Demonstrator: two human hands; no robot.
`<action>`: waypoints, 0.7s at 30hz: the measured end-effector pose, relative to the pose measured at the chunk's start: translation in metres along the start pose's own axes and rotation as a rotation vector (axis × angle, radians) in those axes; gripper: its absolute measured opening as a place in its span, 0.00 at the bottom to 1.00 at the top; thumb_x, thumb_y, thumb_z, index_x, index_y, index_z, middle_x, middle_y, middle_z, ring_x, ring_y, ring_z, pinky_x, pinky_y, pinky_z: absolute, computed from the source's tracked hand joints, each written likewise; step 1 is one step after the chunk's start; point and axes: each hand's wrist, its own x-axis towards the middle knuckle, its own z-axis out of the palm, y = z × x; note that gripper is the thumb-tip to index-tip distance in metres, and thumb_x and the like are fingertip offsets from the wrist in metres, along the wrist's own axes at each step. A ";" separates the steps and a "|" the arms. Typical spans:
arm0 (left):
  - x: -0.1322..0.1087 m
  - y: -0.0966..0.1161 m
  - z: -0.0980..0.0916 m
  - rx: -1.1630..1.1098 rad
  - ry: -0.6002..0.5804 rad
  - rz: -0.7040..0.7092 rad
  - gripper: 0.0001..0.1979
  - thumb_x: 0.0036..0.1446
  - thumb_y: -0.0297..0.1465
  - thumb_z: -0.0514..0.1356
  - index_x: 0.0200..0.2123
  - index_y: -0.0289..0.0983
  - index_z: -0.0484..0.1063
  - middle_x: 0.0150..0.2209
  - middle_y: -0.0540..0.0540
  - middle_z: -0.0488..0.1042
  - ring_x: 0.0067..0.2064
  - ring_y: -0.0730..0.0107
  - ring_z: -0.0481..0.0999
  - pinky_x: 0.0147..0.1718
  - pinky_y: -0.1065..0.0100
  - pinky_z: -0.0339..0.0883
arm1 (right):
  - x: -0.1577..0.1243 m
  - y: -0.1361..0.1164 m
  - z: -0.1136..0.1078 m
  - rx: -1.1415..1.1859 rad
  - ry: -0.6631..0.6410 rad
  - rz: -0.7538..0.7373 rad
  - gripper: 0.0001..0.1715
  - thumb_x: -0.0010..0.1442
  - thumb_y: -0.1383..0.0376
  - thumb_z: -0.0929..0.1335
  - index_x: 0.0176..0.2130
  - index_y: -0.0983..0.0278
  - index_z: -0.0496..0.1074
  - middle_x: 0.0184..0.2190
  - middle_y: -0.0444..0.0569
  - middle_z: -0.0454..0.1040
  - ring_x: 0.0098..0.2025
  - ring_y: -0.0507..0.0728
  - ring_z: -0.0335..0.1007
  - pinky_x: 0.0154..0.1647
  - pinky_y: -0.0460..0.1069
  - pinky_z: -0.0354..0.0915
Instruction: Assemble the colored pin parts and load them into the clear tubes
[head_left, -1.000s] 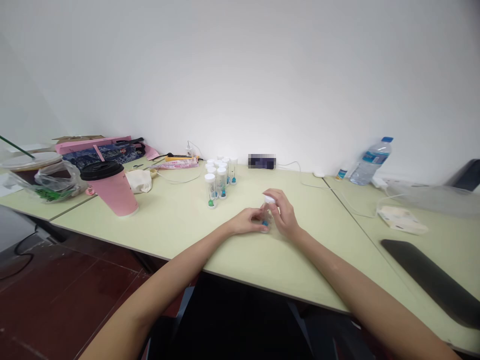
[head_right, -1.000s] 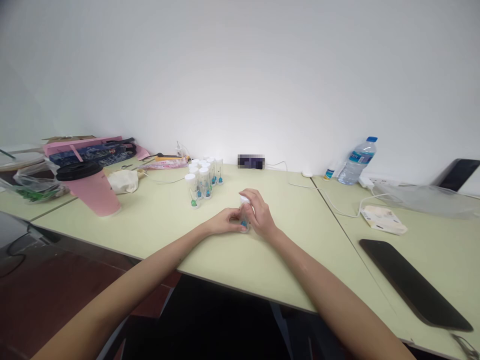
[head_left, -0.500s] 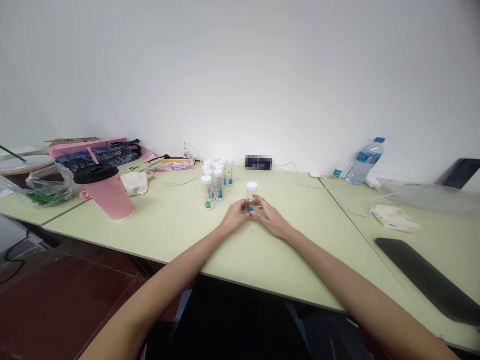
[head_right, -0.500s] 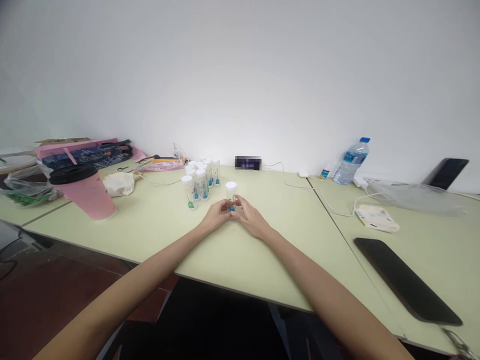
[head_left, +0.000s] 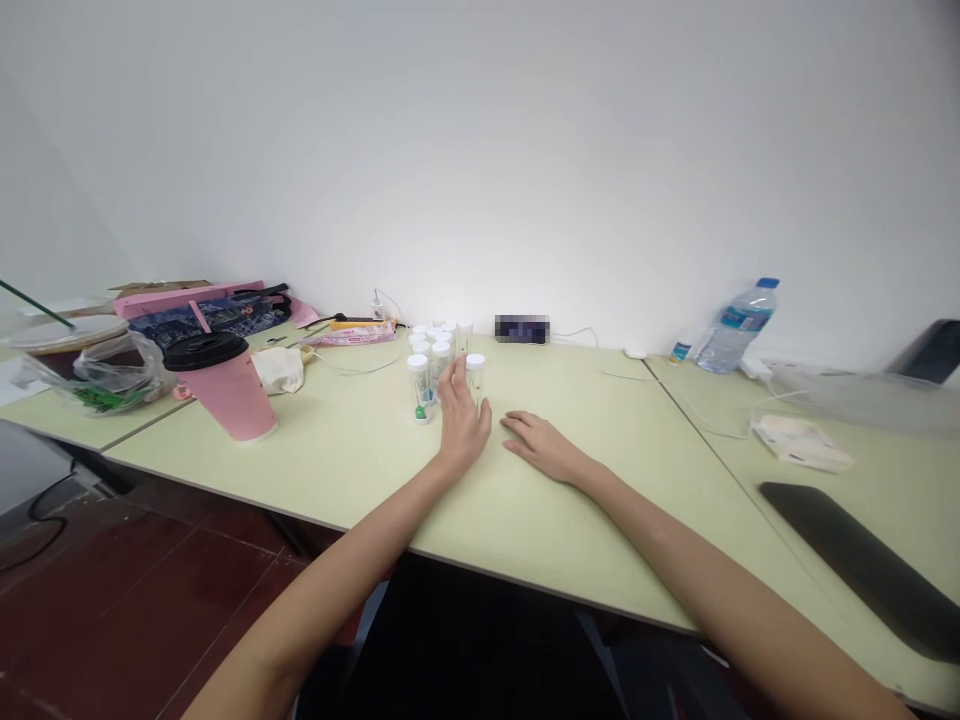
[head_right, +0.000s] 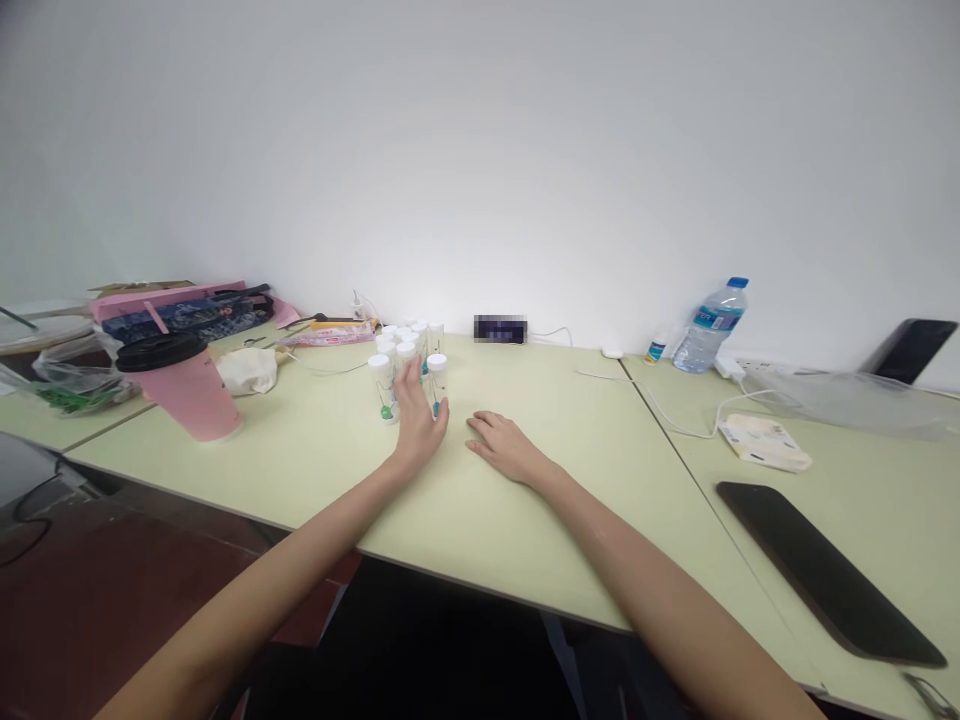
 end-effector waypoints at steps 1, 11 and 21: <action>0.003 0.002 -0.005 0.050 -0.001 0.056 0.33 0.59 0.26 0.51 0.65 0.35 0.42 0.63 0.32 0.48 0.67 0.53 0.44 0.62 0.49 0.44 | 0.000 -0.001 0.000 -0.004 -0.002 0.000 0.28 0.66 0.52 0.57 0.59 0.64 0.63 0.58 0.58 0.63 0.59 0.64 0.60 0.58 0.60 0.58; 0.058 -0.008 -0.011 0.719 -0.409 0.471 0.19 0.54 0.17 0.53 0.49 0.30 0.68 0.55 0.30 0.65 0.57 0.50 0.64 0.56 0.53 0.54 | 0.000 -0.002 -0.001 -0.034 -0.034 0.004 0.28 0.67 0.53 0.55 0.60 0.63 0.62 0.59 0.57 0.62 0.60 0.63 0.58 0.59 0.59 0.56; 0.086 -0.035 0.006 0.899 -0.413 0.444 0.20 0.51 0.16 0.52 0.46 0.29 0.72 0.50 0.32 0.69 0.52 0.50 0.67 0.57 0.51 0.52 | -0.002 -0.002 -0.002 -0.041 -0.049 0.019 0.29 0.67 0.52 0.54 0.60 0.63 0.62 0.60 0.56 0.61 0.61 0.63 0.56 0.60 0.58 0.54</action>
